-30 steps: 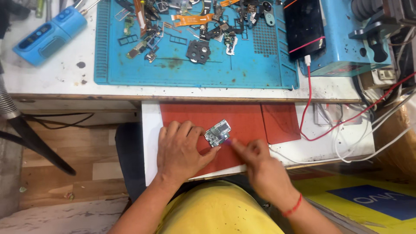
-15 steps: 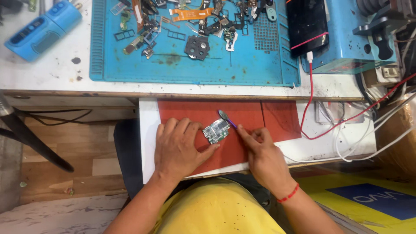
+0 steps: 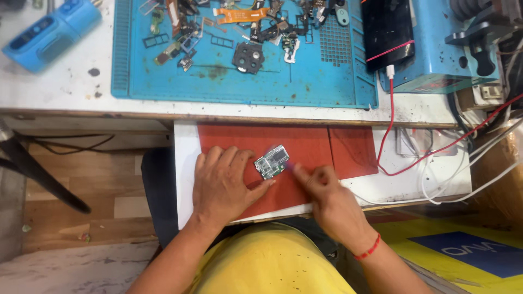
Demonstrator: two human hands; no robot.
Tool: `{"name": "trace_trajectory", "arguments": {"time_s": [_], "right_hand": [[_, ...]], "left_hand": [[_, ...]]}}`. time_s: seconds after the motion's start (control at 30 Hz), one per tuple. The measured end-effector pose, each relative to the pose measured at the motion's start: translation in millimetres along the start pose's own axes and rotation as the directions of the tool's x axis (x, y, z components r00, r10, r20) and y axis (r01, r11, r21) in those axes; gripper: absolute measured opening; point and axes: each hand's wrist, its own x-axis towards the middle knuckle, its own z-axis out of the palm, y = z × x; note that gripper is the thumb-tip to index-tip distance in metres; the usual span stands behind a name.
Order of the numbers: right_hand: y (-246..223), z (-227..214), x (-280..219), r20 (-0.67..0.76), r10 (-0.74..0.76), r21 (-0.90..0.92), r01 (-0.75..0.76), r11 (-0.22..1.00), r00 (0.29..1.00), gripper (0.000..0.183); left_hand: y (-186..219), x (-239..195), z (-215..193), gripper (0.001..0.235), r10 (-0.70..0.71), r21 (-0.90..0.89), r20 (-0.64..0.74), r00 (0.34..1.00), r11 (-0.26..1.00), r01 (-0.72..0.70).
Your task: The person uses a purple pen-like tool to repeatedly touch and scrape specific points on a small circuit board held in their left hand. The task involves precise manipulation of the board's surface while seated at a cluttered workbench.
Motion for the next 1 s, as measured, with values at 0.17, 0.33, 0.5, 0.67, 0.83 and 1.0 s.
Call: {"name": "trace_trajectory", "arguments": {"time_s": [0.17,0.33,0.5,0.67,0.83,1.0], "right_hand": [[-5,-4,4,-0.075,0.042,-0.043,-0.045,0.998,0.996,0.06],[-32,-22,8,0.172,0.061,-0.073,-0.049,0.996,0.983,0.066],[-27,-7,12,0.106,-0.084,-0.059,0.091,0.994,0.991,0.063],[-3,-9,2,0.04,0.165,-0.105,-0.16,0.981,0.985,0.061],[0,-1,-3,0.08,0.091,-0.046,-0.088,0.995,0.993,0.064],[1,-5,0,0.149,0.04,0.014,-0.042,0.999,0.988,0.075]], "left_hand": [[0,3,-3,0.06,-0.018,-0.025,0.016,1.0,1.0,0.018],[-2,2,-6,0.065,-0.048,-0.031,0.053,0.997,0.998,0.049],[0,-4,3,0.067,-0.047,-0.065,-0.003,0.999,0.997,0.047],[-3,-2,-3,0.064,-0.029,-0.029,-0.003,1.0,0.999,0.029],[-2,3,-6,0.052,0.037,0.004,-0.003,0.999,0.999,-0.037],[0,0,-5,0.047,0.052,0.007,-0.043,0.998,0.999,-0.051]]}}
